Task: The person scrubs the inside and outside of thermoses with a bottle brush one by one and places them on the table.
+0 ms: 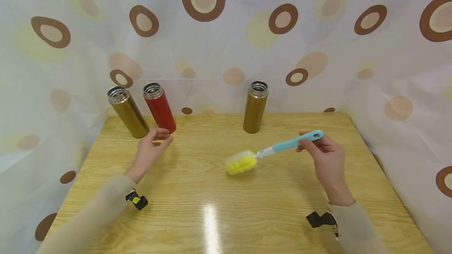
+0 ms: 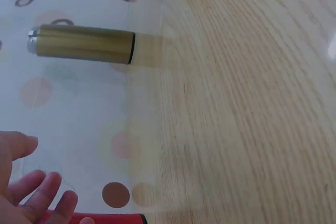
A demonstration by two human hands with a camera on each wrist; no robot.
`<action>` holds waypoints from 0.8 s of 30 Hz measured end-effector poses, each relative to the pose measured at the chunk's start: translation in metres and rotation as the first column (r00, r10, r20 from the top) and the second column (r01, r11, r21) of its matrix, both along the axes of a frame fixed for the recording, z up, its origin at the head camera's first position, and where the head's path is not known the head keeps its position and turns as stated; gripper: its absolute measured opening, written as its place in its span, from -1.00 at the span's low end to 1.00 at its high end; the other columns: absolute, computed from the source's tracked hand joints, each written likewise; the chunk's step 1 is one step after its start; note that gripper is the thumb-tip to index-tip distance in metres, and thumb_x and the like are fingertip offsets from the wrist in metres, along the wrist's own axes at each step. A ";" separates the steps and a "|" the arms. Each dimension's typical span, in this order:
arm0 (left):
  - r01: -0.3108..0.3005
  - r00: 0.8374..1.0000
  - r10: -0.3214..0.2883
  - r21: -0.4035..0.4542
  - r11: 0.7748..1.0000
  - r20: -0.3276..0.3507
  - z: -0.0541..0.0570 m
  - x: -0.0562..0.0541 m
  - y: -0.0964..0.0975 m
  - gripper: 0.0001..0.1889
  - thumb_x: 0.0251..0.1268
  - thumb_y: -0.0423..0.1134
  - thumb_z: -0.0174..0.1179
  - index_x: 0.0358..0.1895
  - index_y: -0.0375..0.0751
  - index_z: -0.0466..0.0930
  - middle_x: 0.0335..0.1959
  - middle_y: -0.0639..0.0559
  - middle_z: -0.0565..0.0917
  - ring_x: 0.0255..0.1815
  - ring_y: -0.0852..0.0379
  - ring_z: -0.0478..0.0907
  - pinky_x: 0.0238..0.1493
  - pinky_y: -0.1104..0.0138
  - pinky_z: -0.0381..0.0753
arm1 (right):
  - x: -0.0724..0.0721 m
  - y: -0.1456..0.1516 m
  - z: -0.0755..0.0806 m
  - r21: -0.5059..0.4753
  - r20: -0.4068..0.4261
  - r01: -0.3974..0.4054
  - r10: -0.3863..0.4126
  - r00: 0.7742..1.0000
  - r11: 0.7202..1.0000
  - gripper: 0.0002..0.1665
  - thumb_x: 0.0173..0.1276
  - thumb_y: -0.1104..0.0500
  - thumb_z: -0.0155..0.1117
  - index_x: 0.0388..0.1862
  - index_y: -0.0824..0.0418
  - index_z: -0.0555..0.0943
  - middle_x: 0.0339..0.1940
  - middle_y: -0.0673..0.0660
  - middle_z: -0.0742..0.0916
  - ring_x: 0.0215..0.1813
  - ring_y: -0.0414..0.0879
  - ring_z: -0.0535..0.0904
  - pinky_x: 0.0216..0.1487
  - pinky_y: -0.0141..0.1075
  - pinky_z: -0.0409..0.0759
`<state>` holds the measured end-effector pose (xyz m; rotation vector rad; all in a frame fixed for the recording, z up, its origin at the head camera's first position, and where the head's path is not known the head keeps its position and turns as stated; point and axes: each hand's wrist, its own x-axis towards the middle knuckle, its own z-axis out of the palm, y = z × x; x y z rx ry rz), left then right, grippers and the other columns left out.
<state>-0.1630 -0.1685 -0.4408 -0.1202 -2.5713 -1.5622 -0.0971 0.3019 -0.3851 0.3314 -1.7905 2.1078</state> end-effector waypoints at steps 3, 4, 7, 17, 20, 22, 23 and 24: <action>0.082 0.997 -0.082 -0.086 0.993 -0.003 0.000 0.005 0.010 -0.61 0.45 -0.15 0.34 0.19 -0.30 0.58 0.11 -0.24 0.71 0.17 -0.15 0.62 0.22 -0.06 0.58 | 0.000 0.001 0.005 -0.060 -0.047 0.004 -0.007 0.999 0.998 -0.83 0.45 0.59 0.15 -0.11 0.68 0.66 -0.19 0.14 0.85 -0.26 -0.05 0.72 0.04 -0.34 0.68; 0.099 0.995 -0.100 -0.099 0.990 -0.008 0.000 0.006 0.013 -0.61 0.45 -0.15 0.35 0.19 -0.29 0.58 0.11 -0.25 0.71 0.16 -0.15 0.62 0.20 -0.06 0.59 | 0.000 0.001 0.006 -0.068 -0.056 0.012 -0.016 0.998 0.998 -0.85 0.45 0.59 0.16 -0.13 0.68 0.66 -0.19 0.14 0.85 -0.23 -0.04 0.71 0.03 -0.34 0.69; 0.130 0.991 -0.134 -0.107 0.986 -0.023 0.001 0.005 0.023 -0.61 0.43 -0.16 0.36 0.18 -0.29 0.58 0.09 -0.26 0.72 0.12 -0.16 0.63 0.15 -0.05 0.62 | 0.000 0.003 0.010 -0.078 -0.060 0.031 -0.035 0.998 0.997 -0.86 0.43 0.59 0.19 -0.16 0.68 0.68 -0.19 0.15 0.85 -0.18 -0.05 0.69 -0.01 -0.36 0.70; 0.216 0.974 -0.222 -0.119 0.969 -0.036 0.007 -0.010 0.063 -0.61 0.45 -0.13 0.34 0.20 -0.27 0.60 0.09 -0.24 0.71 0.11 -0.12 0.64 0.10 -0.03 0.67 | -0.004 0.016 0.014 -0.300 -0.156 -0.094 0.049 0.987 0.949 -0.77 0.41 0.70 0.02 -0.11 0.74 0.63 -0.16 0.33 0.82 -0.16 0.03 0.74 -0.02 -0.25 0.77; 0.232 0.971 -0.236 -0.104 0.967 -0.029 0.007 -0.018 0.077 -0.59 0.46 -0.12 0.34 0.22 -0.26 0.60 0.11 -0.20 0.71 0.12 -0.09 0.64 0.13 -0.02 0.67 | -0.004 0.019 0.013 -0.301 -0.178 -0.115 0.062 0.982 0.947 -0.78 0.41 0.71 0.01 -0.12 0.77 0.61 -0.14 0.36 0.81 -0.16 0.07 0.76 -0.03 -0.19 0.78; 0.235 0.971 -0.238 -0.079 0.969 -0.030 0.007 -0.025 0.088 -0.58 0.46 -0.10 0.34 0.24 -0.24 0.60 0.11 -0.15 0.70 0.13 -0.06 0.63 0.14 0.01 0.67 | -0.004 0.020 0.012 -0.302 -0.197 -0.136 0.078 0.977 0.944 -0.78 0.42 0.71 -0.01 -0.11 0.79 0.59 -0.12 0.39 0.80 -0.13 0.12 0.77 -0.03 -0.16 0.78; 0.234 0.971 -0.236 -0.065 0.970 -0.031 0.007 -0.028 0.093 -0.58 0.46 -0.10 0.34 0.25 -0.23 0.59 0.11 -0.12 0.70 0.13 -0.05 0.63 0.14 0.02 0.67 | -0.004 0.020 0.012 -0.307 -0.204 -0.150 0.089 0.975 0.940 -0.78 0.42 0.71 -0.02 -0.10 0.81 0.58 -0.12 0.40 0.80 -0.12 0.15 0.78 -0.02 -0.13 0.77; 0.232 0.972 -0.234 -0.054 0.971 -0.036 0.007 -0.031 0.099 -0.57 0.45 -0.10 0.35 0.25 -0.22 0.59 0.11 -0.10 0.70 0.13 -0.04 0.63 0.13 0.04 0.68 | -0.004 0.021 0.011 -0.307 -0.210 -0.161 0.098 0.973 0.938 -0.78 0.43 0.71 -0.03 -0.08 0.82 0.56 -0.12 0.41 0.79 -0.11 0.17 0.79 -0.01 -0.11 0.77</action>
